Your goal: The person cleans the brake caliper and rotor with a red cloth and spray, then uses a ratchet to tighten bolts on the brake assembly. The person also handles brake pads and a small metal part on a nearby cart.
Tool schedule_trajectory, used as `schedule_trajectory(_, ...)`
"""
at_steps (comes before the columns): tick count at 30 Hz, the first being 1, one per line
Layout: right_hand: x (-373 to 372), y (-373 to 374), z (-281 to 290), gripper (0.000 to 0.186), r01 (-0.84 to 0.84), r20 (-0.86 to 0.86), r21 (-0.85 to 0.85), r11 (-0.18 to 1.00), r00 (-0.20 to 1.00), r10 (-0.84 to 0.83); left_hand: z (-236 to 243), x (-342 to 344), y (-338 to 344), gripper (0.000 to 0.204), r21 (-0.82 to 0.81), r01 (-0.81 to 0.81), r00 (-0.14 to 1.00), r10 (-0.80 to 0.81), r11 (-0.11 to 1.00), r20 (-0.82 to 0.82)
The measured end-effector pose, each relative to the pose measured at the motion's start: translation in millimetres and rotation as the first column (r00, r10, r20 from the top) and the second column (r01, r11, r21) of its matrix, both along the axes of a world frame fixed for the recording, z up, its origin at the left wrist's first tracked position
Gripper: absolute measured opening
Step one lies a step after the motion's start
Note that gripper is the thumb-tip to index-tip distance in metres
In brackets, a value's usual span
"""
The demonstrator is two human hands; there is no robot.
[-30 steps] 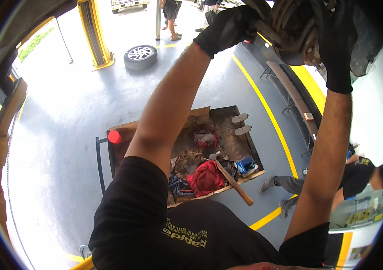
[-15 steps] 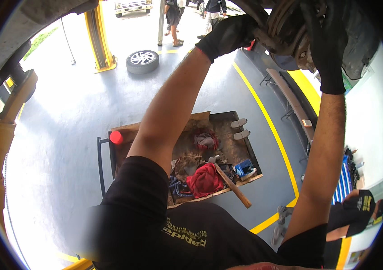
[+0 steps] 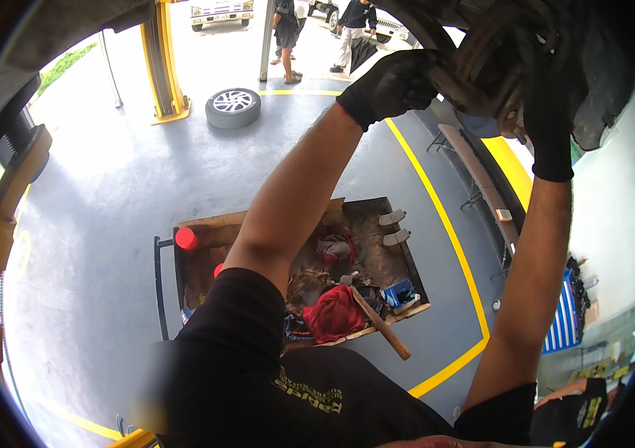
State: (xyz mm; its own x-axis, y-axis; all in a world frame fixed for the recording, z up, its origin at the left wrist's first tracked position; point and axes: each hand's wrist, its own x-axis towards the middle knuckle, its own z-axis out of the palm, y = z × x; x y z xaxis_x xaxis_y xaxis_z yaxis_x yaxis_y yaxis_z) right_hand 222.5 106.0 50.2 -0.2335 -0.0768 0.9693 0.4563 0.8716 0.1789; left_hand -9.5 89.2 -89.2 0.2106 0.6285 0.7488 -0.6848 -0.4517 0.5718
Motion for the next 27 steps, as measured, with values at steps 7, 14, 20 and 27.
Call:
schedule_trajectory(7, 8.6, 13.5, 5.0, 0.059, 0.040, 0.029, -0.006, 0.999, 0.999, -0.040, 7.7, -24.0, 0.5, 0.029, 0.758, -0.652, 0.092, 0.992, -0.006, 0.087)
schedule_trajectory(14, 2.2, 2.6, 4.0, 0.058, 0.010, 0.006, -0.015, 1.000, 1.000, -0.010, 3.6, -20.3, -24.7, 0.017, 0.382, -0.713, 0.519, 0.809, 0.588, -0.276)
schedule_trajectory(20, 5.0, 9.6, 6.9, 0.060, 0.014, 0.044, 0.055, 0.998, 0.999, -0.017, 2.6, -17.0, -17.6, 0.024, 0.609, -0.721, 0.283, 0.943, 0.331, -0.177)
schedule_trajectory(27, 22.2, 21.6, 19.3, 0.053, 0.143, 0.170, 0.366, 0.920, 0.961, -0.218, 5.6, -39.2, -10.0, 0.023, 0.847, -0.466, -0.073, 0.965, -0.256, 0.252)
